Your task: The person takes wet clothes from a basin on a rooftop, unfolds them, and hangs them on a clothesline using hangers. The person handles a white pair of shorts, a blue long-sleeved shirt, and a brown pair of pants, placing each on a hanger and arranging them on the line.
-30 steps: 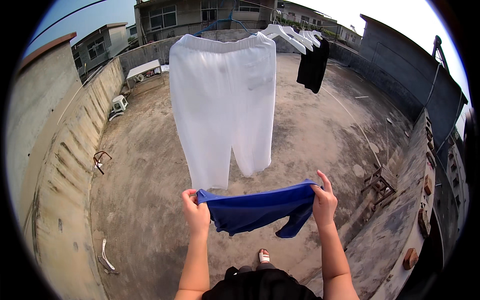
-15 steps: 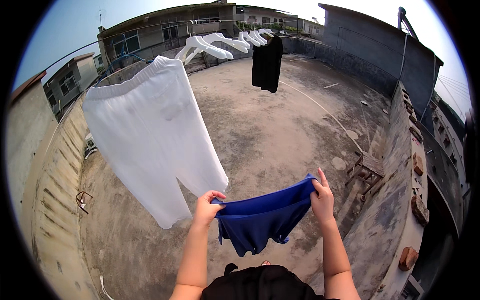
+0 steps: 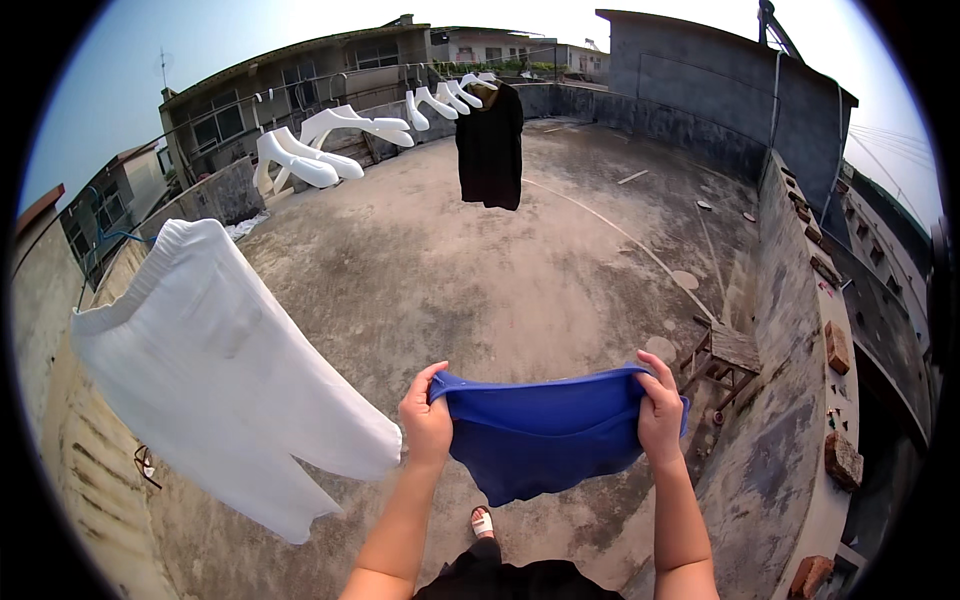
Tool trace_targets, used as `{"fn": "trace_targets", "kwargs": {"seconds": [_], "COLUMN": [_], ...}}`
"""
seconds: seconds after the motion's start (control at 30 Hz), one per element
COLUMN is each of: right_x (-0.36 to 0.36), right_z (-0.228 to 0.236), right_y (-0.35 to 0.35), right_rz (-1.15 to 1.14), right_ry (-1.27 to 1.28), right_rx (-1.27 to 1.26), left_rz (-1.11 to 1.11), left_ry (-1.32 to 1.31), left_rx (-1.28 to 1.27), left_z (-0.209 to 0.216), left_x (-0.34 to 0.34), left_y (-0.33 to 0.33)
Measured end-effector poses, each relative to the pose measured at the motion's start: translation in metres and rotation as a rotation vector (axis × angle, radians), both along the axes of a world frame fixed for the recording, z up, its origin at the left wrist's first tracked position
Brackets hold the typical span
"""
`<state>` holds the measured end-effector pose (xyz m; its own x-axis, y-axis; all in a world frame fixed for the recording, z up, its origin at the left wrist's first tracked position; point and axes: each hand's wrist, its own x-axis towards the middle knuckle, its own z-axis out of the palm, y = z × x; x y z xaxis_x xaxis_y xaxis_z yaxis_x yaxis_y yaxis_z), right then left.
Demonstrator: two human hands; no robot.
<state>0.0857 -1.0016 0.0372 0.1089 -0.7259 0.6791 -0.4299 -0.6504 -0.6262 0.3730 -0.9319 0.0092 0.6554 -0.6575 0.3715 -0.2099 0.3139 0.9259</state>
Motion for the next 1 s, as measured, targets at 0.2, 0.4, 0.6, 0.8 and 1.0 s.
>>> {"fn": "trace_targets", "kwargs": {"seconds": [0.2, 0.4, 0.6, 0.8, 1.0], "right_x": [0.005, 0.058, 0.091, 0.134, 0.160], "right_z": [-0.020, 0.021, -0.041, -0.031, -0.066], "right_y": [-0.098, -0.168, -0.287, -0.401, -0.542], "right_rz": [-0.063, -0.145, 0.165, 0.221, 0.511], "right_ry": [0.074, 0.004, -0.314, -0.028, 0.132], "right_rx": [-0.004, -0.365, 0.389, -0.066, 0.561], "left_rz": [-0.240, -0.155, -0.097, 0.138, 0.272], "left_ry": [0.510, 0.291, 0.433, 0.278, 0.302], "left_rx": [0.071, -0.293, -0.175, -0.300, -0.282], "left_z": [-0.033, 0.054, -0.005, 0.021, 0.031], "left_x": [0.018, 0.053, 0.101, 0.115, 0.124], "left_y": [-0.113, -0.198, -0.298, -0.376, -0.473]}}
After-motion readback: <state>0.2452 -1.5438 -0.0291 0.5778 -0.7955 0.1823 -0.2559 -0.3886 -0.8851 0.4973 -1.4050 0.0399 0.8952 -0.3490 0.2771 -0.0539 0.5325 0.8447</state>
